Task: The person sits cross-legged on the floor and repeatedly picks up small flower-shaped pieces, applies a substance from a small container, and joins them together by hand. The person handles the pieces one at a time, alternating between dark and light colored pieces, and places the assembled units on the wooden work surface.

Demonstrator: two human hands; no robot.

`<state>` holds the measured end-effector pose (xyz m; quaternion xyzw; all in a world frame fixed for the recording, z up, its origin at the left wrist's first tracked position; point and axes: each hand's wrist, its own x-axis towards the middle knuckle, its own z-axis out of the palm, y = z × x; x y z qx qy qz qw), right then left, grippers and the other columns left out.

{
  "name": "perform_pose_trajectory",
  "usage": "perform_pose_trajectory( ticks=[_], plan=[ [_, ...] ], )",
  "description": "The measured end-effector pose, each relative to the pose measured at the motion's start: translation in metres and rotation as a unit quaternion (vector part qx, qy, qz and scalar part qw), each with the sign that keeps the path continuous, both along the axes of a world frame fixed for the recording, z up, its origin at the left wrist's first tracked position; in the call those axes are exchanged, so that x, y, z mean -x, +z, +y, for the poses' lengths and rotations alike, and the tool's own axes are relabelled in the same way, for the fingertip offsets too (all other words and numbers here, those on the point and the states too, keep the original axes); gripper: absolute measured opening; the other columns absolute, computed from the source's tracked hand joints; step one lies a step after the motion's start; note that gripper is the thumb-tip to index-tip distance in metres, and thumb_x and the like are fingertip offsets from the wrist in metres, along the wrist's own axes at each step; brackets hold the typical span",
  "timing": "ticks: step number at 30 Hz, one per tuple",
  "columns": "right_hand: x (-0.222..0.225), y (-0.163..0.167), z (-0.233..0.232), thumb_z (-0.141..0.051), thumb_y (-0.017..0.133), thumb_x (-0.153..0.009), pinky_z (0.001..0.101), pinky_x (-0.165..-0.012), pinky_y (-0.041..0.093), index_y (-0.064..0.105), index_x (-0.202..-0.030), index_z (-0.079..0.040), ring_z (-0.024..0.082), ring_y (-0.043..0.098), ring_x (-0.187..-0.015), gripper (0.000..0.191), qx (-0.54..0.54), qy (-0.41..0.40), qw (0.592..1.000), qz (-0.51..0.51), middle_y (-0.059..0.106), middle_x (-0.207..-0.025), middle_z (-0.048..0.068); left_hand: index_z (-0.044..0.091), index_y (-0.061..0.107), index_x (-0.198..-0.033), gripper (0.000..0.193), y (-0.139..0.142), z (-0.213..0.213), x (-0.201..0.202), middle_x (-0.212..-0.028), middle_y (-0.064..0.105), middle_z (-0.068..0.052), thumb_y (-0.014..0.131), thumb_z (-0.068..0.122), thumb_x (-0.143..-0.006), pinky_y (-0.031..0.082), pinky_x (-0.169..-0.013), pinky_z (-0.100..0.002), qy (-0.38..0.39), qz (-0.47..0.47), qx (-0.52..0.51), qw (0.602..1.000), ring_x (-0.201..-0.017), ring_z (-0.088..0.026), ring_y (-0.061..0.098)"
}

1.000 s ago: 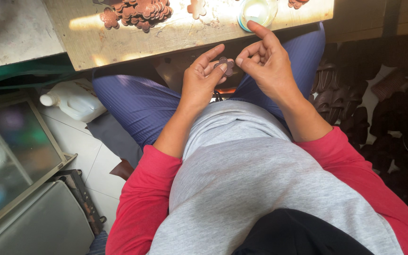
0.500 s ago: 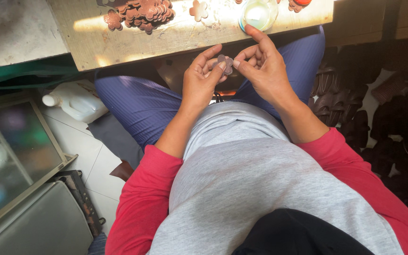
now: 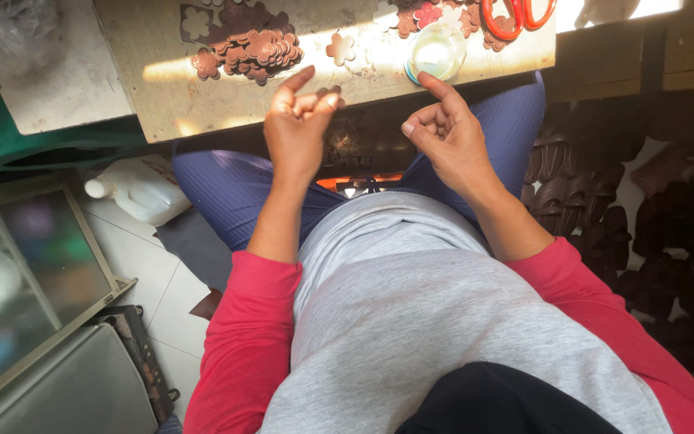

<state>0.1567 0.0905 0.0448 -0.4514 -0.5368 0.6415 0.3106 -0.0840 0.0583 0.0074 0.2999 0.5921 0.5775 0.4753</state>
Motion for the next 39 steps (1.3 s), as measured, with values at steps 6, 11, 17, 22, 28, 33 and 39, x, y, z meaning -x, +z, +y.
perform_pose_trajectory(
  ticks=[6, 11, 17, 22, 28, 33, 39],
  plan=[
    [-0.007, 0.008, 0.013, -0.004, 0.072, -0.101, 0.0185, -0.078, 0.048, 0.042, -0.158, 0.0, 0.003, 0.056, -0.084, 0.065, -0.056, -0.016, 0.998, -0.04, 0.065, -0.101, 0.001, 0.003, 0.05, -0.148, 0.056, 0.016, 0.037, 0.053, -0.118, 0.076, -0.014, 0.074, 0.001, -0.098, 0.057, -0.092, -0.028, 0.061, 0.149, -0.066, 0.985, -0.104, -0.018, 0.073],
    [-0.016, 0.013, 0.049, -0.003, 0.073, -0.104, 0.019, -0.079, 0.048, 0.045, -0.158, -0.004, 0.003, 0.056, -0.084, 0.061, -0.155, -0.05, 0.981, -0.109, 0.066, -0.099, -0.001, 0.004, 0.045, -0.153, 0.065, 0.029, 0.044, 0.047, -0.151, 0.058, -0.016, 0.078, 0.008, -0.097, 0.043, -0.116, -0.044, 0.087, 0.513, -0.117, 0.846, -0.139, -0.039, 0.051],
    [-0.013, 0.012, 0.136, 0.001, 0.071, -0.101, 0.0226, -0.073, 0.052, 0.047, -0.154, -0.006, 0.008, 0.063, -0.078, 0.059, -0.276, -0.049, 0.933, -0.224, 0.072, -0.095, 0.003, 0.008, 0.061, -0.141, 0.049, 0.017, 0.039, -0.023, -0.136, 0.065, -0.015, 0.076, 0.015, -0.095, 0.046, -0.114, -0.044, -0.037, 0.404, -0.046, 0.913, -0.131, -0.034, 0.059],
    [0.006, 0.012, 0.175, -0.002, 0.077, -0.094, 0.0364, -0.074, 0.055, 0.056, -0.135, 0.002, 0.024, 0.072, -0.086, 0.047, -0.34, 0.04, 0.885, -0.316, 0.077, -0.103, 0.012, 0.007, 0.063, -0.137, 0.047, 0.005, 0.02, -0.053, -0.131, 0.067, -0.019, 0.074, 0.012, -0.091, 0.048, -0.11, -0.044, -0.113, 0.375, -0.067, 0.918, -0.128, -0.036, 0.061],
    [0.031, 0.024, 0.183, -0.016, 0.08, -0.088, 0.0406, -0.077, 0.057, 0.063, -0.116, 0.002, 0.03, 0.074, -0.085, 0.037, -0.186, 0.087, 0.924, -0.321, 0.074, -0.097, 0.016, 0.005, 0.062, -0.136, 0.046, -0.002, 0.016, -0.049, -0.133, 0.066, -0.02, 0.074, 0.01, -0.091, 0.048, -0.111, -0.044, -0.12, 0.362, -0.068, 0.922, -0.13, -0.036, 0.06],
    [0.049, 0.025, 0.189, -0.014, 0.085, -0.077, 0.0429, -0.079, 0.054, 0.064, -0.117, 0.007, 0.038, 0.07, -0.088, 0.05, -0.314, 0.159, 0.874, -0.335, 0.072, -0.096, 0.024, 0.005, 0.064, -0.133, 0.046, -0.002, 0.015, -0.047, -0.13, 0.067, -0.021, 0.075, 0.009, -0.089, 0.047, -0.11, -0.045, -0.128, 0.376, -0.069, 0.915, -0.13, -0.037, 0.059],
    [0.042, 0.025, 0.193, -0.014, 0.076, -0.094, 0.0374, -0.087, 0.057, 0.069, -0.128, 0.0, 0.029, 0.075, -0.094, 0.037, -0.231, 0.175, 0.884, -0.367, 0.077, -0.108, 0.019, 0.005, 0.066, -0.131, 0.042, -0.003, 0.017, -0.043, -0.129, 0.068, -0.02, 0.075, 0.011, -0.091, 0.047, -0.109, -0.044, -0.123, 0.35, -0.067, 0.926, -0.128, -0.037, 0.061]
  ],
)
